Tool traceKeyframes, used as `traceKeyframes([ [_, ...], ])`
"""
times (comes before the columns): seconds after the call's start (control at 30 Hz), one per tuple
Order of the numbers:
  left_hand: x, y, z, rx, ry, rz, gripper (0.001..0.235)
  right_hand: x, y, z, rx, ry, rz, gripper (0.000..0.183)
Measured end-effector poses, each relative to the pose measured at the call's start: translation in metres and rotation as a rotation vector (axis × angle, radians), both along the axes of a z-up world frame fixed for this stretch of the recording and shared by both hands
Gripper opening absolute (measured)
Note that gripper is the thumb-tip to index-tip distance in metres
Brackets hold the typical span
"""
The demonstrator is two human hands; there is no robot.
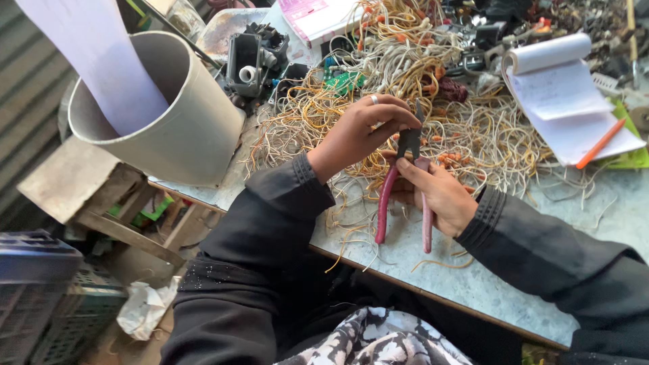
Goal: The person uses pliers to strip insulation from a large pile of tangled wires on a workbench. They repeatedly select individual wires, cut the ends, and pull off the insulation. The person also writes on a notepad with an orange pen during the process.
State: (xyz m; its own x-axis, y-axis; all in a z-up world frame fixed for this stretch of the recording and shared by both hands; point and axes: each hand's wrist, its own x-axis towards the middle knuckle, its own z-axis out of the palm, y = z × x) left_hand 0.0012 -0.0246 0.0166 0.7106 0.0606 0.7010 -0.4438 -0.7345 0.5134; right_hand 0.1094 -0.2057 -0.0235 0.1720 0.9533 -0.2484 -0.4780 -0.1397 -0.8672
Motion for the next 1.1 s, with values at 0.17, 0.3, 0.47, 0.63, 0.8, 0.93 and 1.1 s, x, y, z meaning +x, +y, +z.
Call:
traceKeyframes([
  [0.17, 0.004, -0.001, -0.008, 0.01, -0.015, 0.033, 0.016, 0.0, -0.001, 0.003, 0.027, 0.011, 0.013, 0.041],
  [0.3, 0.004, -0.003, -0.005, -0.02, -0.005, 0.014, 0.016, 0.001, -0.005, 0.001, 0.032, 0.029, 0.047, 0.045],
  [0.47, 0.0, -0.004, -0.002, -0.078, 0.027, -0.002, 0.017, 0.003, -0.006, -0.006, 0.062, 0.045, 0.01, 0.048],
  [0.63, 0.0, -0.003, -0.001, -0.094, 0.01, 0.016, 0.017, 0.006, -0.004, -0.003, 0.014, 0.078, 0.017, 0.049],
  [0.8, 0.01, 0.009, 0.009, -0.133, 0.015, -0.099, 0.011, 0.011, -0.003, 0.003, -0.011, 0.035, 0.04, 0.051],
  [0.93, 0.028, 0.024, 0.025, 0.005, 0.058, -0.145, 0.012, 0.022, -0.007, 0.015, 0.013, 0.009, 0.021, 0.051],
  [1.1, 0.032, 0.042, 0.04, 0.052, 0.149, -0.24, 0.011, 0.028, -0.009, 0.028, -0.006, 0.015, 0.022, 0.051],
])
